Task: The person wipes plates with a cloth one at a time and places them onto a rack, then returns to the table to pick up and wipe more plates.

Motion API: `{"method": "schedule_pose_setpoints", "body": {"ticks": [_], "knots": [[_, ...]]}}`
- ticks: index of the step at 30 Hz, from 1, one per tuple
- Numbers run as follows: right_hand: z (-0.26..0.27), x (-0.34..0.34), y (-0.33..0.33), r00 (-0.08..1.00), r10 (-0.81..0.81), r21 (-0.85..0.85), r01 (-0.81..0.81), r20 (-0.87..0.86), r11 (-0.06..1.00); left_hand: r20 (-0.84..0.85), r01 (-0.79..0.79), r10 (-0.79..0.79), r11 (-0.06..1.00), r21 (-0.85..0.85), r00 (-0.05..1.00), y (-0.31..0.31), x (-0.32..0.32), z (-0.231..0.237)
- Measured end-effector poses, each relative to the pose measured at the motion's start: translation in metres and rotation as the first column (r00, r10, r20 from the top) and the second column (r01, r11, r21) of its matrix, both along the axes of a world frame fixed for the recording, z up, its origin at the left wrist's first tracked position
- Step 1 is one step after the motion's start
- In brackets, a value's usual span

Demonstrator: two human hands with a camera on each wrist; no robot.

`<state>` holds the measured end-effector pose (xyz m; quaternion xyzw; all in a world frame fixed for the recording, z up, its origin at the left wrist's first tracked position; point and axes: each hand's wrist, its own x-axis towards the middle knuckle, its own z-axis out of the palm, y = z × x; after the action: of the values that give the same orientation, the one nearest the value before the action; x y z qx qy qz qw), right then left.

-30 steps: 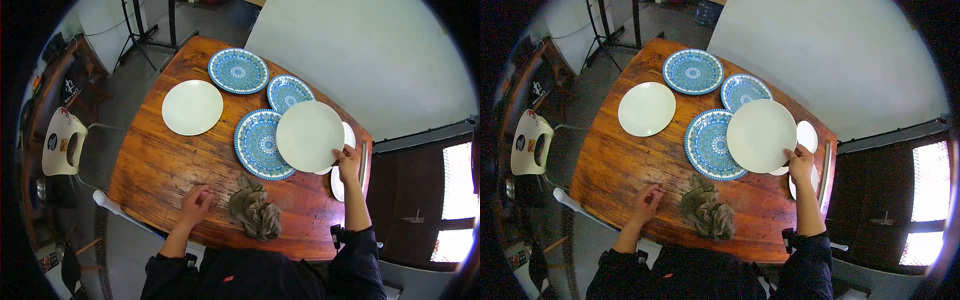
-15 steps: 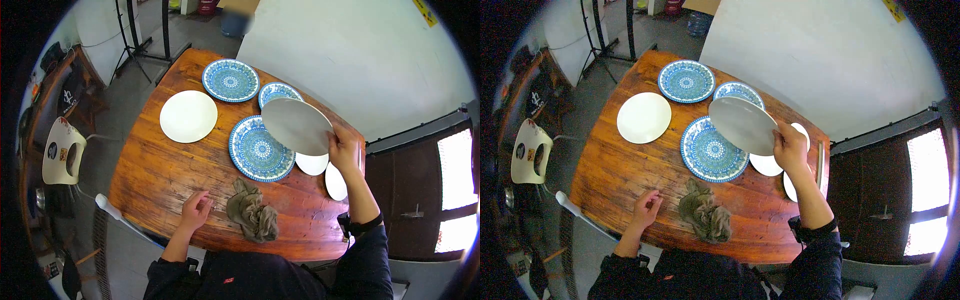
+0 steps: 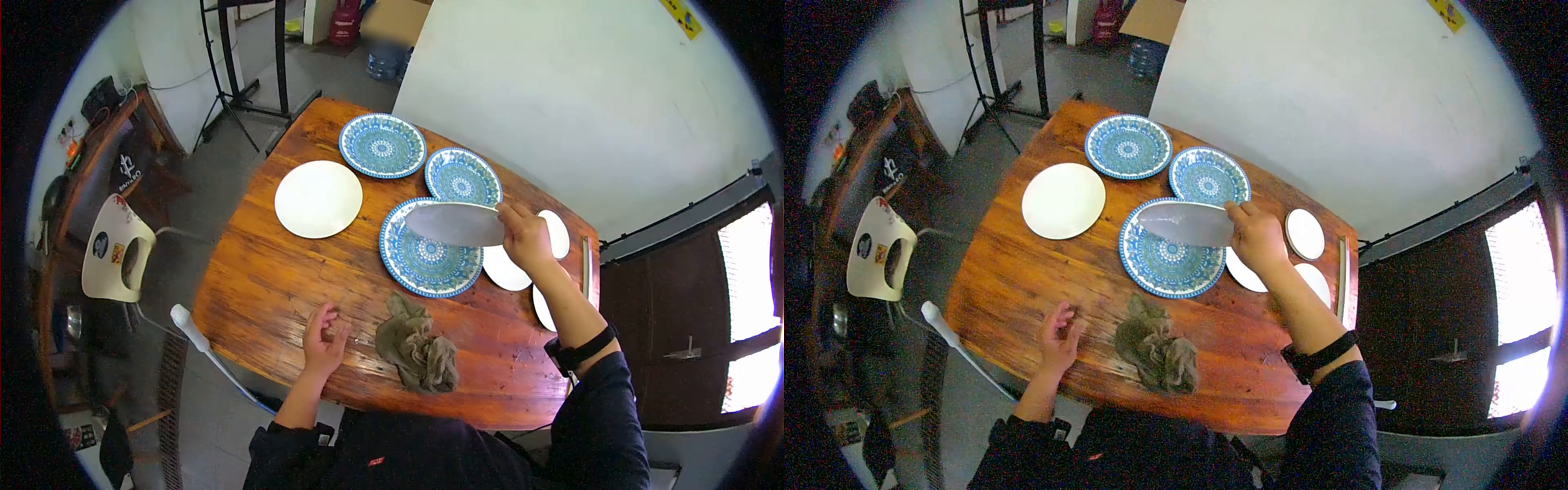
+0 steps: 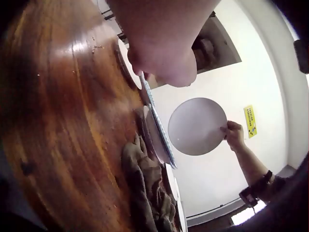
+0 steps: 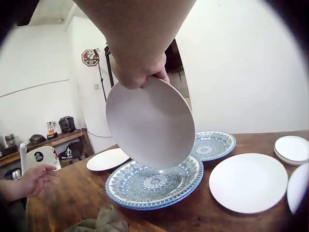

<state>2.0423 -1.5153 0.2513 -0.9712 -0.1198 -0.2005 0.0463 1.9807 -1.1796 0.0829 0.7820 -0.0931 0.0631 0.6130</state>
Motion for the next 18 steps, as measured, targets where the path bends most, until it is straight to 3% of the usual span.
{"method": "schedule_pose_setpoints", "body": {"ticks": [4,6,8,11,14,17,18], "knots": [[0.01,-0.009,-0.001,0.996,0.081,-0.013,-0.081,0.043,0.997,0.027,-0.022,0.027,0.987,-0.157,0.999,-0.025,0.012,0.036],[0.02,-0.018,-0.002,0.988,0.136,-0.023,-0.135,0.074,0.991,0.222,0.04,-0.048,0.998,0.043,0.974,-0.046,0.018,0.103],[0.031,-0.029,-0.002,0.97,0.226,-0.056,-0.222,0.091,0.974,0.404,0.127,-0.167,0.984,0.126,0.899,-0.068,0.024,0.136],[0.048,-0.052,0.001,0.912,0.383,-0.111,-0.369,0.15,0.923,0.378,0.24,-0.317,0.941,0.237,0.87,-0.099,0.023,0.164],[0.057,-0.073,0.005,0.836,0.519,-0.12,-0.505,0.176,0.855,0.207,0.514,-0.523,0.852,0.1,0.827,-0.116,0.005,0.146],[0.055,-0.088,0.004,0.813,0.561,-0.082,-0.556,0.154,0.827,0.208,0.375,-0.387,0.922,0.097,0.898,-0.121,-0.038,0.145],[0.046,-0.095,0.005,0.825,0.517,-0.015,-0.528,0.226,0.849,0.131,0.331,-0.343,0.938,0.107,0.93,-0.118,-0.051,0.143]]}}
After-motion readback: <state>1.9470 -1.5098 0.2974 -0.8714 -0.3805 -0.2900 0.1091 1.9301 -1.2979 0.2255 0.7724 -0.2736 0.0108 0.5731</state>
